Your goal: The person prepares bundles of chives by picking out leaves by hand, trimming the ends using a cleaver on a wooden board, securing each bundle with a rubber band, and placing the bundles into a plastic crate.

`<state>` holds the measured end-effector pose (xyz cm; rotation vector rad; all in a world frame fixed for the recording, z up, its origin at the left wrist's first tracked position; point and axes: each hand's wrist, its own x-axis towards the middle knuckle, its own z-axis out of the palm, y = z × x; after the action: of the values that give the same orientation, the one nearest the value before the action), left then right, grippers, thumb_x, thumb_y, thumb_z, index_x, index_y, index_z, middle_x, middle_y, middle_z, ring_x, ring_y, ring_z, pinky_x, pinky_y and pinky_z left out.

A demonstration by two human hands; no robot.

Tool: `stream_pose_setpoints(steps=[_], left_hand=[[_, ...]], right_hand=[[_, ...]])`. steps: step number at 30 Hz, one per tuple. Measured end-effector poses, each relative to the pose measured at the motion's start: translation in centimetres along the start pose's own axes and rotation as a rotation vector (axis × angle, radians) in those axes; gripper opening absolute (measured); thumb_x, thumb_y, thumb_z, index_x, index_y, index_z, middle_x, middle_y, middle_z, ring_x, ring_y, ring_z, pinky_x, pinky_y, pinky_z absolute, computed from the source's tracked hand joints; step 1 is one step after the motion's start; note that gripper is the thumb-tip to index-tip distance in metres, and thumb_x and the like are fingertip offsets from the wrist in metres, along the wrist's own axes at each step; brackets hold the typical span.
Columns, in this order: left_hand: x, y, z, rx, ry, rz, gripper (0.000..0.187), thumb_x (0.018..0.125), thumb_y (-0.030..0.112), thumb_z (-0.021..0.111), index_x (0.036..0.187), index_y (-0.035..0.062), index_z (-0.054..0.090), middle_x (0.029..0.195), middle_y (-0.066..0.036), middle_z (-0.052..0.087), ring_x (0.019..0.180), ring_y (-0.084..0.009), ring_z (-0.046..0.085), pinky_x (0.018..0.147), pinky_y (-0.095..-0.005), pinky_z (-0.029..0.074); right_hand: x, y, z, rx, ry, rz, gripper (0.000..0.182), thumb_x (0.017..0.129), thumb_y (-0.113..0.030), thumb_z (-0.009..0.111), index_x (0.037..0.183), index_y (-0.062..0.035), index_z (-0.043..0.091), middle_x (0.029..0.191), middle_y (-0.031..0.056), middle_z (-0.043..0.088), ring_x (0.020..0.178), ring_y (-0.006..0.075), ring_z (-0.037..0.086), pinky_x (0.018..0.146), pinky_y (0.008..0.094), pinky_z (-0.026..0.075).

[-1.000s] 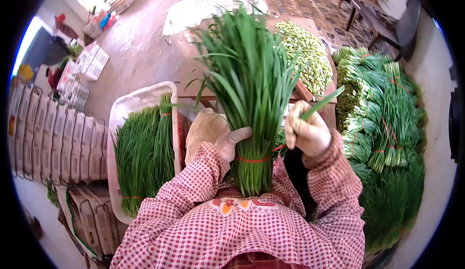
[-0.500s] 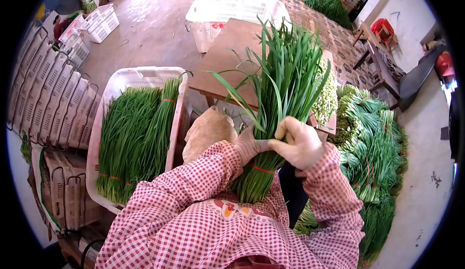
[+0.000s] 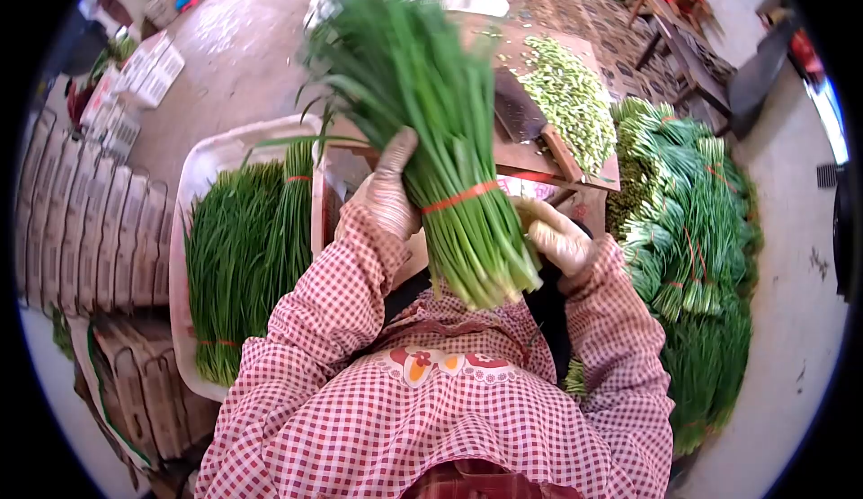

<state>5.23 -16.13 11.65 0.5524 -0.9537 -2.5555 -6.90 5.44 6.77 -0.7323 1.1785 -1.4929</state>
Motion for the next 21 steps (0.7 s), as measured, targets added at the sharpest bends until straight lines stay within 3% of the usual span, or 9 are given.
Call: stream_pose_setpoints(steps=[2,3,6,9,10,13,15,18,21], left_hand=[[0.7,-0.1,0.1,-0.113,-0.034,0.069,0.074,0.078,0.059,0.065,0.127,0.0056,0.051,0.125,-0.011,0.058,0.111,-0.0276,0.057,0.098,-0.0455,0.045],[0.8,-0.2,0.3,-0.198,-0.046,0.115,0.070,0.081,0.059,0.062,0.128,0.0077,0.051,0.127,-0.010,0.056,0.114,-0.0275,0.055,0.100,-0.0454,0.044],[-0.9,-0.7,1.0,-0.336,-0.078,0.140,0.069,0.083,0.056,0.061,0.133,0.0099,0.047,0.132,-0.009,0.053,0.120,-0.0281,0.050,0.106,-0.0481,0.037],[-3.5,-2.1,0.2,-0.355,-0.005,0.003,0.075,0.079,0.055,0.067,0.133,0.0087,0.045,0.131,-0.011,0.050,0.119,-0.0300,0.049,0.106,-0.0509,0.035],[-4.2,-3.0,-0.7,-0.385,0.078,-0.090,0.079,0.077,0.056,0.069,0.134,0.0082,0.043,0.130,-0.012,0.049,0.117,-0.0310,0.049,0.107,-0.0522,0.034],[-5.6,-5.4,-4.4,-0.376,0.326,-0.351,0.079,0.073,0.056,0.072,0.129,0.0065,0.045,0.126,-0.013,0.049,0.113,-0.0320,0.050,0.105,-0.0525,0.035],[-6.9,-5.5,-4.6,-0.329,0.421,-0.395,0.065,0.081,0.051,0.067,0.124,0.0059,0.048,0.123,-0.012,0.051,0.114,-0.0303,0.050,0.106,-0.0488,0.037],[-7.9,-4.3,-5.0,-0.026,0.225,-0.596,0.050,0.087,0.041,0.063,0.120,0.0054,0.050,0.114,-0.010,0.057,0.110,-0.0294,0.053,0.098,-0.0442,0.044],[-9.0,0.1,-2.6,0.424,-0.530,-0.583,0.045,0.081,0.012,0.070,0.121,-0.0003,0.053,0.113,-0.012,0.063,0.112,-0.0230,0.056,0.094,-0.0402,0.045]], right_hand=[[3.0,1.7,-2.3,0.265,-0.006,-0.009,0.060,0.087,-0.047,0.063,0.130,-0.0072,0.050,0.125,0.0170,0.057,0.114,0.0273,0.057,0.100,0.0453,0.045],[1.8,-0.3,0.5,0.517,0.033,-0.218,0.069,0.085,-0.060,0.055,0.130,-0.0081,0.050,0.127,0.0176,0.056,0.115,0.0303,0.056,0.100,0.0496,0.044],[2.5,0.6,1.3,0.888,0.262,-0.273,0.082,0.083,-0.073,0.043,0.134,-0.0084,0.046,0.129,0.0176,0.054,0.119,0.0345,0.052,0.101,0.0552,0.041],[4.9,0.7,3.0,1.104,0.357,-0.367,0.079,0.082,-0.071,0.048,0.129,-0.0081,0.052,0.121,0.0175,0.059,0.103,0.0329,0.060,0.094,0.0543,0.047],[6.0,4.2,-1.5,1.077,0.068,-0.365,0.075,0.082,-0.068,0.052,0.126,-0.0082,0.054,0.120,0.0162,0.059,0.097,0.0309,0.061,0.089,0.0515,0.051],[6.5,6.6,-3.2,1.151,0.064,-0.260,0.072,0.085,-0.063,0.050,0.129,-0.0065,0.051,0.129,0.0193,0.053,0.111,0.0349,0.056,0.095,0.0570,0.044],[6.9,5.5,-0.8,1.204,0.326,-0.192,0.063,0.083,-0.058,0.058,0.119,-0.0074,0.060,0.118,0.0163,0.061,0.103,0.0348,0.060,0.092,0.0546,0.047],[7.2,6.6,-1.6,1.167,0.306,-0.152,0.053,0.085,-0.050,0.060,0.116,-0.0075,0.061,0.112,0.0143,0.065,0.098,0.0347,0.062,0.089,0.0540,0.048],[8.1,7.2,-1.9,1.115,0.293,-0.205,0.048,0.090,-0.045,0.055,0.124,-0.0102,0.058,0.120,0.0126,0.062,0.105,0.0305,0.061,0.092,0.0495,0.049]])
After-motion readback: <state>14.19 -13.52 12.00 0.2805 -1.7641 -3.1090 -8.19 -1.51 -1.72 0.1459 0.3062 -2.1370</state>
